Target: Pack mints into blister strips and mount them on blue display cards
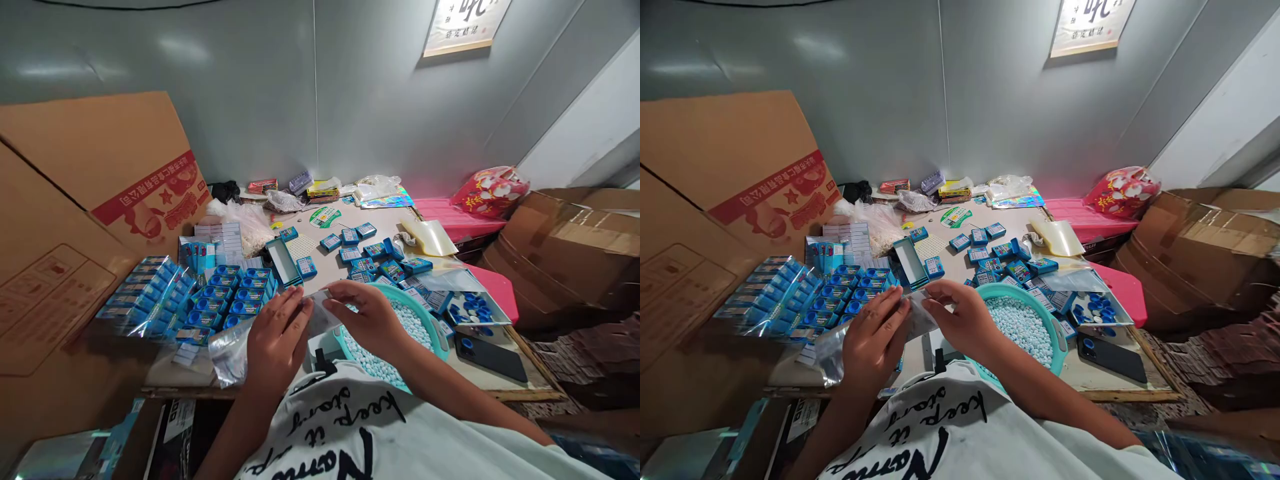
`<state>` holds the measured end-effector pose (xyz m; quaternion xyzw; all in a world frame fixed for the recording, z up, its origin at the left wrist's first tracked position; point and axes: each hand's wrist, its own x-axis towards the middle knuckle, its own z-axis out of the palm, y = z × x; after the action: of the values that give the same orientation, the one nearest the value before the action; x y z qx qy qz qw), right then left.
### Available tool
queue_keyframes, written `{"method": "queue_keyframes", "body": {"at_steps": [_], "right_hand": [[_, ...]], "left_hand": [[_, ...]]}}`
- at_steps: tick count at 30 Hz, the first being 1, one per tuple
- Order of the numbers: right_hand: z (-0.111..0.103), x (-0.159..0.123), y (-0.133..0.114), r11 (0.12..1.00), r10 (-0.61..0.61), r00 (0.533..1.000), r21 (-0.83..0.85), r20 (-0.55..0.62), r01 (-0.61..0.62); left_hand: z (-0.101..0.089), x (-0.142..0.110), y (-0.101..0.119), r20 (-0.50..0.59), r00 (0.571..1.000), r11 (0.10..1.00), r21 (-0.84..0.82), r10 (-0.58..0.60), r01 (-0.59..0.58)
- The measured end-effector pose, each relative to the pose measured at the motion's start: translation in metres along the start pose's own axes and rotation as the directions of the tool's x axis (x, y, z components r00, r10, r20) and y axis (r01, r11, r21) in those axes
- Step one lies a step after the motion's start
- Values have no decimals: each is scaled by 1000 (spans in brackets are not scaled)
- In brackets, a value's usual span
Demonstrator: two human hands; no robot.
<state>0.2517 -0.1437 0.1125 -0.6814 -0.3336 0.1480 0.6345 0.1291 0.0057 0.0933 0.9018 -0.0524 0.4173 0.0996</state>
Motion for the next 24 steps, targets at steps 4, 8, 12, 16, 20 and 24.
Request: {"method": "queue_keyframes", "body": {"at_steps": [4,8,12,16,20,24], "right_hand": [[1,-1,0,999,-1,999,48,-32,2],[-3,1,2,988,8,999,156,-53,1],[-10,10,9,957,39,993,288,-113,-4],[-27,25,37,936,139,967,348,-214,-58],[-58,26,91,954,300,914,67,-274,-293],[-73,10,137,793,409,862,-351,-300,-498]], "left_hand": [[3,0,6,-3,1000,998,60,9,-9],[5,-5,12,34,993,992,60,110,-112],[6,-22,19,59,995,957,-282,83,-63],[-8,-36,17,-80,905,745,-600,-418,291],[-42,-43,-17,-247,525,529,-690,-814,495],[-78,-55,-65,-196,325,364,-698,-925,616]]}}
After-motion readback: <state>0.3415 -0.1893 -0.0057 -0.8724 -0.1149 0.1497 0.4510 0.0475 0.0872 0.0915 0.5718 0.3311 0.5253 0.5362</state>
